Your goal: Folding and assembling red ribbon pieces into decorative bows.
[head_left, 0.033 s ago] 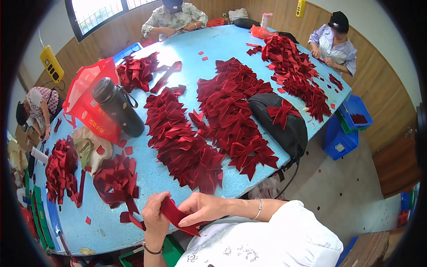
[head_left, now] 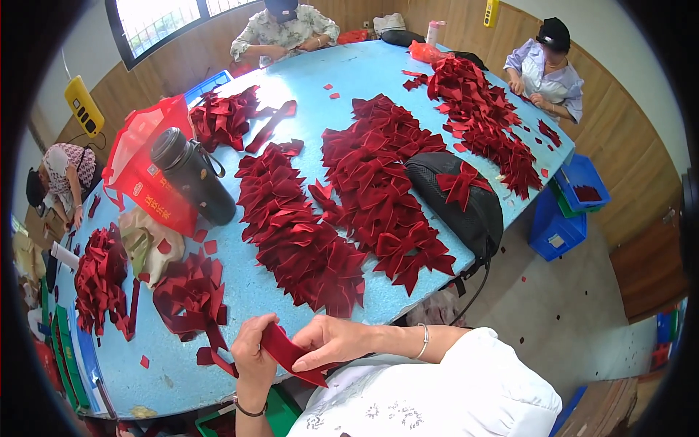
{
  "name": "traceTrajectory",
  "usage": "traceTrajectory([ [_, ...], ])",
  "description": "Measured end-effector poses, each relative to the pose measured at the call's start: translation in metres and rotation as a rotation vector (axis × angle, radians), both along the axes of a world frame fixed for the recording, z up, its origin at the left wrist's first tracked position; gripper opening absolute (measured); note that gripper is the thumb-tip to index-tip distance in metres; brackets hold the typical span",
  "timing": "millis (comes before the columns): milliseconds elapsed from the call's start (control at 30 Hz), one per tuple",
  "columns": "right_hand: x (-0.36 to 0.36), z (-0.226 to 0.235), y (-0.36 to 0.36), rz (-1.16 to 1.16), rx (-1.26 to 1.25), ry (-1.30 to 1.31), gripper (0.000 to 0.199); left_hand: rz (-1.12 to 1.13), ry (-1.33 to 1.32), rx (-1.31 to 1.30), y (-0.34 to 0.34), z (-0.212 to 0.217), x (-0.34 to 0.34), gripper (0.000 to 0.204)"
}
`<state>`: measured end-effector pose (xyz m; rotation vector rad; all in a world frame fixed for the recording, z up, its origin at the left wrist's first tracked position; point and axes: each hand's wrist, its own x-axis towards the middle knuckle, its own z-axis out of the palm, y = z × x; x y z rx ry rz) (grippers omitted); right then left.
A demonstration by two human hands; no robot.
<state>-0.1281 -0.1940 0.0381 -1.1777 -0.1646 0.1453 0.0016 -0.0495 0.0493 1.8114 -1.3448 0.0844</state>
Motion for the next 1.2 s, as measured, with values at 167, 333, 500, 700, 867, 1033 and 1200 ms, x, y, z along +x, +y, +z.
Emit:
traceTrajectory([
  [167,-0.004,0.003,0.0,0.008,-0.088,0.017,0.022,0.01,0.31,-0.015,0.002,0.004,-0.004,0.032],
  [333,-0.009,0.003,0.002,-0.105,-0.352,-0.123,0.024,-0.027,0.267,-0.017,-0.001,0.003,-0.008,0.031],
  [500,-0.015,-0.007,0.001,-0.218,-0.542,-0.247,0.029,-0.058,0.302,0.034,-0.005,-0.006,-0.012,0.03],
  [700,-0.044,0.027,-0.056,-0.111,-0.621,-0.274,0.021,-0.083,0.365,0.047,-0.01,-0.01,-0.014,0.03],
  [867,-0.112,0.056,-0.153,-1.025,-0.479,-0.091,0.014,-0.039,0.362,0.065,-0.01,-0.017,-0.012,0.032],
  [1033,-0.163,0.034,-0.248,-1.509,-1.286,-0.026,0.022,-0.076,0.334,0.104,-0.031,-0.019,-0.017,0.034],
  [1200,-0.17,0.032,-0.278,-1.251,-1.72,-0.019,0.042,-0.108,0.304,0.128,-0.051,-0.014,-0.024,0.033],
])
